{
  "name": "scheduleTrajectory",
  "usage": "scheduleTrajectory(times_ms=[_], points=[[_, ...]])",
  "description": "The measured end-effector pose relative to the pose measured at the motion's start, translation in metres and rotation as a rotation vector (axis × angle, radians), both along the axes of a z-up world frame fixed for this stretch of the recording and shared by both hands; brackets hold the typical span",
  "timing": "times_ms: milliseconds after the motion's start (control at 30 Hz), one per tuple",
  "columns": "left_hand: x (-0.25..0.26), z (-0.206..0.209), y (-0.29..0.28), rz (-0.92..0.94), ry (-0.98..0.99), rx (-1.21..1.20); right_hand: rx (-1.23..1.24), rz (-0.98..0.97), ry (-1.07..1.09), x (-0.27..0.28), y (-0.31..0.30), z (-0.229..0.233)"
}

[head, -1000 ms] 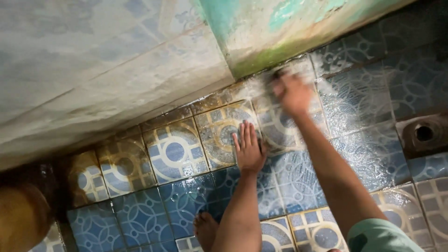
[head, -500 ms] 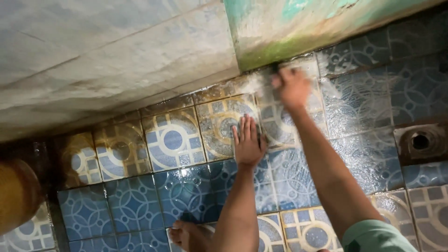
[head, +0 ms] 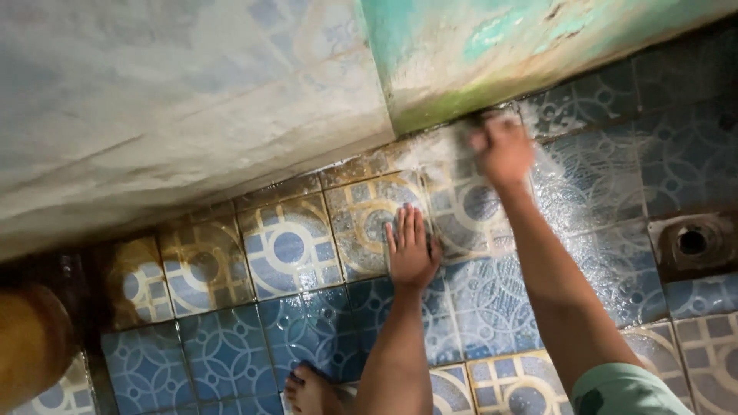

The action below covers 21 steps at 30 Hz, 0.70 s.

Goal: Scrubbing bathroom floor tiles with a handheld brush and water

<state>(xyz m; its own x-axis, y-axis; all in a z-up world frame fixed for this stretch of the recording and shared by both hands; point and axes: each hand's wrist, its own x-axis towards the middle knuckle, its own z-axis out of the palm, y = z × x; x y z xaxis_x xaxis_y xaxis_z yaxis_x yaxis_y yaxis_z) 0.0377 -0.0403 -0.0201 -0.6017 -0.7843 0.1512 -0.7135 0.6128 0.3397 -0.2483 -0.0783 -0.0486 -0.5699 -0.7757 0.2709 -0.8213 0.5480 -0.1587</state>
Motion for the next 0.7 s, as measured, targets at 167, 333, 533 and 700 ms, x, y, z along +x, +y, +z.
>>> scheduleTrajectory(times_ms=[167, 333, 533, 700], points=[[0.000, 0.019, 0.000, 0.017, 0.008, -0.071, 0.001, -0.209, 0.018, 0.012, 0.013, -0.001], [-0.004, 0.009, -0.002, 0.031, -0.032, -0.160, 0.093, 0.142, -0.080, 0.131, 0.052, 0.028], [0.003, 0.002, 0.003, 0.022, 0.071, -0.085, 0.093, 0.156, 0.066, 0.080, 0.055, 0.005], [0.057, 0.014, 0.023, 0.058, 0.041, 0.043, -0.007, -0.111, 0.005, 0.121, 0.023, 0.018]])
